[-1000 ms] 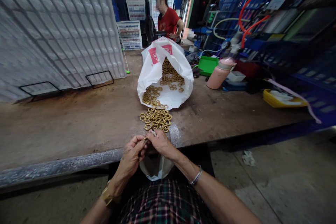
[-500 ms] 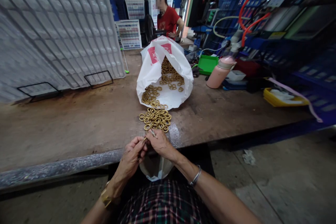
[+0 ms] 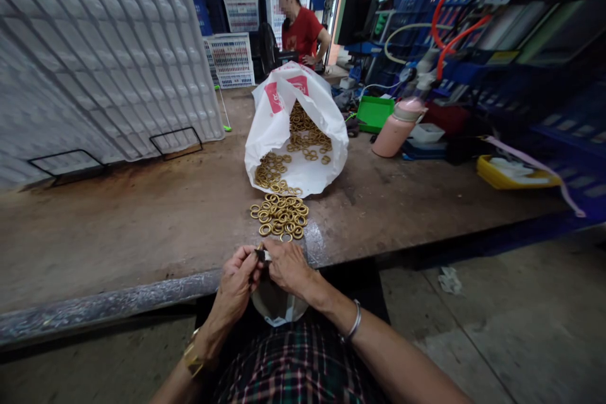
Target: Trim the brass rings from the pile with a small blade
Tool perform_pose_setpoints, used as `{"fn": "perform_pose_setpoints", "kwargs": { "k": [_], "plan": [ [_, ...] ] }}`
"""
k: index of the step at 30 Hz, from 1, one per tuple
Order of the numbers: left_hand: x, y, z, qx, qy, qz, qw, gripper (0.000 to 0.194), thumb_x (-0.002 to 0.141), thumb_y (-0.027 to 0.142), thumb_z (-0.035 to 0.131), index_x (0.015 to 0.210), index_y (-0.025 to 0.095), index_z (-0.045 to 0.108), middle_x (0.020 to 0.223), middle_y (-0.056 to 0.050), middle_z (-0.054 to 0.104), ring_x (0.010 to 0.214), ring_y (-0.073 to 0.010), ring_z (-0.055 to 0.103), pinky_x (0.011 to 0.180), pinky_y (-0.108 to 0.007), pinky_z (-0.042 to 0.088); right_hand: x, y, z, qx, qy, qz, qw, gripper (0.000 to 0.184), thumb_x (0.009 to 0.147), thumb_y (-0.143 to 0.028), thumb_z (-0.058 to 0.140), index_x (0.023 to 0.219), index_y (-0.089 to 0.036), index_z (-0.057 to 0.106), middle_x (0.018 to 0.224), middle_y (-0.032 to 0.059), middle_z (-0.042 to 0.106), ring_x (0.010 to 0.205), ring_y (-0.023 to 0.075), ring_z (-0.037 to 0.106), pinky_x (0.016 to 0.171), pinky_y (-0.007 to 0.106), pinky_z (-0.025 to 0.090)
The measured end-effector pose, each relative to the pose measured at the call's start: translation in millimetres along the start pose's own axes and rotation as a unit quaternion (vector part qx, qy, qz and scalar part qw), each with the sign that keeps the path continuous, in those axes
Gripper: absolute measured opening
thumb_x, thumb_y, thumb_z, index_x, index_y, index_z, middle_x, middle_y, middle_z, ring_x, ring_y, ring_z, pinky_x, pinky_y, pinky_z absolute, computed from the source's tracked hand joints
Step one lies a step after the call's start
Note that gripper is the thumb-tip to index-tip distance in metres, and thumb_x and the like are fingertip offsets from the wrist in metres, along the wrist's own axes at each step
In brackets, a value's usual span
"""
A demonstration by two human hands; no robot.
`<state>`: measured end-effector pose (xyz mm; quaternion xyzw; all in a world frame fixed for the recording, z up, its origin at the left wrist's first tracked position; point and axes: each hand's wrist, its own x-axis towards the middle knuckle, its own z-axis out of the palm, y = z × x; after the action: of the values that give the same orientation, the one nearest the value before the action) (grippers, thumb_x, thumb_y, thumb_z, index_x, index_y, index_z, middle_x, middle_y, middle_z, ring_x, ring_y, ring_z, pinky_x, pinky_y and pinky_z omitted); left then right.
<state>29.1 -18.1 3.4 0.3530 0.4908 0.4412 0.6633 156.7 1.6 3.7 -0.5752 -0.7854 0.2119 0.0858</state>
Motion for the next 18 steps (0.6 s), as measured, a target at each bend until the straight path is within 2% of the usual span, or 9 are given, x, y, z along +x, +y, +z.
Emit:
{"fn": "perform_pose_setpoints", "kwargs": {
  "k": [6, 10, 14, 18],
  "plan": [
    [0.6, -1.4, 2.0, 0.032, 0.017, 0.005, 0.999, 0.035, 0.071, 0.051, 0.058, 0.074, 0.017, 0.05, 0.053, 0.006, 0.048, 0.04, -0.0036, 0.035, 0.037, -0.015, 0.024, 0.2, -3.6, -2.8, -0.055, -0.018, 0.024, 0.998, 0.022, 0.08, -0.016, 0.04, 0.097, -0.018, 0.054, 0.085, 0.0072, 0.065, 0.075, 0.0172, 0.06, 0.061, 0.024, 0.033],
    [-2.1, -4.3, -1.4, 0.034, -0.004, 0.001, 0.999, 0.033, 0.074, 0.049, 0.055, 0.072, 0.017, 0.047, 0.055, 0.006, 0.047, 0.04, -0.0032, 0.035, 0.037, -0.015, 0.023, 0.3, -6.3, -1.9, -0.08, -0.034, 0.047, 0.995, 0.023, 0.08, -0.015, 0.039, 0.099, -0.017, 0.053, 0.088, 0.0091, 0.065, 0.077, 0.0178, 0.06, 0.063, 0.025, 0.035],
    [-13.6, 0.7, -4.0, -0.008, -0.041, -0.022, 0.999, 0.029, 0.077, 0.045, 0.054, 0.073, 0.017, 0.046, 0.055, 0.007, 0.046, 0.04, -0.0026, 0.033, 0.037, -0.014, 0.022, 3.8, -5.1, -7.0, -0.091, -0.04, 0.078, 0.992, 0.025, 0.078, -0.012, 0.039, 0.1, -0.016, 0.051, 0.09, 0.0099, 0.065, 0.079, 0.0185, 0.061, 0.064, 0.025, 0.036],
    [-22.6, 9.3, -5.7, -0.095, -0.083, -0.033, 0.992, 0.026, 0.077, 0.04, 0.057, 0.074, 0.017, 0.046, 0.057, 0.006, 0.048, 0.04, -0.0025, 0.035, 0.037, -0.014, 0.025, 9.4, -1.9, -13.4, -0.081, 0.01, 0.08, 0.993, 0.027, 0.076, -0.009, 0.039, 0.1, -0.016, 0.051, 0.092, 0.0088, 0.065, 0.083, 0.0187, 0.06, 0.064, 0.025, 0.036]
  ]
}}
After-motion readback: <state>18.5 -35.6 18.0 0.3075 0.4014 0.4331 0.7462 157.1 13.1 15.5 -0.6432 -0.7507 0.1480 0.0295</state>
